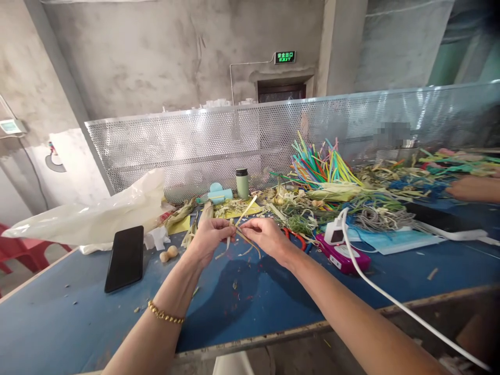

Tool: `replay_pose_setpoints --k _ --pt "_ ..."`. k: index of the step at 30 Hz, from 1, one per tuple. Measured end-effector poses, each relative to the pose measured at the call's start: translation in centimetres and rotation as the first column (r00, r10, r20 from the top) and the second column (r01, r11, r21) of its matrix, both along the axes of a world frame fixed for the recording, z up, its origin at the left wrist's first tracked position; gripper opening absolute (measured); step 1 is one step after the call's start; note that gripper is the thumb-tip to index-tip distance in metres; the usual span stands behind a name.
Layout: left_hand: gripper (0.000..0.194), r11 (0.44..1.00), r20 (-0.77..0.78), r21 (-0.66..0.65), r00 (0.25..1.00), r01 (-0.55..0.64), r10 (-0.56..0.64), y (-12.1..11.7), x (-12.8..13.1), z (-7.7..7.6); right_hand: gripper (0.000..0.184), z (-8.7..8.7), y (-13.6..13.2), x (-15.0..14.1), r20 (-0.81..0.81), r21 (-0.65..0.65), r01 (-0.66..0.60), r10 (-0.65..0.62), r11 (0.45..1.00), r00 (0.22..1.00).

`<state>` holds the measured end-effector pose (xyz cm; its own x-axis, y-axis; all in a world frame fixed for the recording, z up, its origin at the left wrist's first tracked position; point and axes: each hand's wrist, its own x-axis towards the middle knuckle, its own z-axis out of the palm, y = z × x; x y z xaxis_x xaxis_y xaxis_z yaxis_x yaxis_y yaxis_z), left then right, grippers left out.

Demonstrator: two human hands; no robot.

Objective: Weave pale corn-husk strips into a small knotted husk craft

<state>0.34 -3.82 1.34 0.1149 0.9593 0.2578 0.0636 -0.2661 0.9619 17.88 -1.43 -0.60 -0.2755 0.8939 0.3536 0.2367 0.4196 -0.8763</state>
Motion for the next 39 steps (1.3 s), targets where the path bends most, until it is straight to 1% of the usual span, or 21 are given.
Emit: replay_pose_setpoints --k 1,4,6,10,15,17,20,23,24,25,26,27,28,29,30,31,33,36,39 --pt "0.023 1.000 0.005 -0.001 1.000 0.001 -0.001 0.0 0.0 0.0 0.022 0.1 -0.1 0.0 -0.017 -0.026 -0.030 0.029 0.999 0.999" --pt "0.023 1.000 0.004 0.015 1.000 0.011 -0.011 0.1 -0.2 0.0 0.039 0.3 -0.3 0.1 -0.148 -0.115 -0.119 0.101 0.986 0.984" --pt "0.023 0.999 0.006 0.020 1.000 0.027 -0.028 0.2 -0.2 -0.1 0.042 0.3 -0.3 0.2 -0.190 -0.140 -0.147 0.119 0.979 0.975" --pt "0.022 0.999 0.006 0.018 0.999 0.052 -0.052 0.2 -0.3 -0.1 0.035 0.3 -0.4 0.3 -0.146 -0.119 -0.151 0.133 0.981 0.980" --pt "0.022 0.998 -0.001 0.022 0.998 0.058 -0.058 0.1 -0.3 -0.2 0.020 0.5 -0.6 0.2 -0.189 -0.165 -0.131 0.099 0.978 0.977" --pt "0.022 0.998 -0.004 0.023 0.998 0.065 -0.064 0.1 -0.3 -0.2 0.019 0.6 -0.7 0.2 -0.181 -0.163 -0.103 0.073 0.981 0.981" --pt "0.022 0.997 -0.003 0.021 0.997 0.074 -0.074 0.1 -0.3 -0.2 0.021 0.6 -0.7 0.1 -0.155 -0.127 -0.070 0.050 0.989 0.987" --pt "0.022 0.998 0.014 0.018 0.999 0.053 -0.053 0.1 -0.3 -0.1 0.020 0.5 -0.6 0.2 -0.130 -0.118 -0.105 0.089 0.987 0.987" --pt "0.022 0.999 0.019 0.018 0.999 0.042 -0.043 0.1 -0.3 -0.1 0.019 0.5 -0.6 0.2 -0.108 -0.104 -0.100 0.089 0.989 0.990" --pt "0.022 0.999 0.024 0.017 0.999 0.032 -0.032 0.1 -0.4 0.0 0.018 0.4 -0.5 0.2 -0.072 -0.060 -0.070 0.066 0.996 0.995" --pt "0.022 1.000 0.028 0.014 0.999 0.023 -0.024 0.1 -0.4 0.0 0.016 0.3 -0.4 0.2 -0.025 0.018 -0.014 0.014 1.000 1.000" --pt "0.022 1.000 0.032 0.009 0.999 0.015 -0.016 0.0 -0.4 0.0 0.018 0.2 -0.3 0.1 0.023 0.126 0.052 -0.055 0.991 0.998" --pt "0.022 1.000 0.035 0.003 0.999 0.010 -0.010 0.0 -0.4 0.1 0.021 0.0 -0.2 0.1 0.063 0.244 0.106 -0.125 0.964 0.990" --pt "0.022 1.000 0.037 -0.002 0.999 0.006 -0.006 0.0 -0.4 0.1 0.024 -0.1 -0.1 0.1 0.092 0.351 0.137 -0.180 0.926 0.979" --pt "0.021 1.000 0.038 -0.006 0.999 0.004 -0.004 0.0 -0.4 0.1 0.024 -0.2 -0.1 0.1 0.111 0.433 0.146 -0.214 0.890 0.971" --pt "0.021 1.000 0.041 -0.008 0.999 0.004 -0.004 0.0 -0.4 0.1 0.021 -0.3 0.0 0.0 0.126 0.486 0.141 -0.229 0.862 0.965" --pt "0.021 1.000 0.046 -0.011 0.999 0.011 -0.011 0.0 -0.4 0.1 0.014 -0.4 0.0 0.0 0.153 0.537 0.116 -0.231 0.836 0.961" --pt "0.021 1.000 0.050 -0.012 0.999 0.021 -0.020 0.1 -0.4 0.0 0.014 -0.4 0.0 0.0 0.191 0.543 0.089 -0.227 0.835 0.955" --pt "0.022 1.000 0.043 -0.013 0.999 0.027 -0.026 0.1 -0.4 0.0 0.014 -0.3 0.0 0.0 0.189 0.546 0.104 -0.244 0.831 0.951"
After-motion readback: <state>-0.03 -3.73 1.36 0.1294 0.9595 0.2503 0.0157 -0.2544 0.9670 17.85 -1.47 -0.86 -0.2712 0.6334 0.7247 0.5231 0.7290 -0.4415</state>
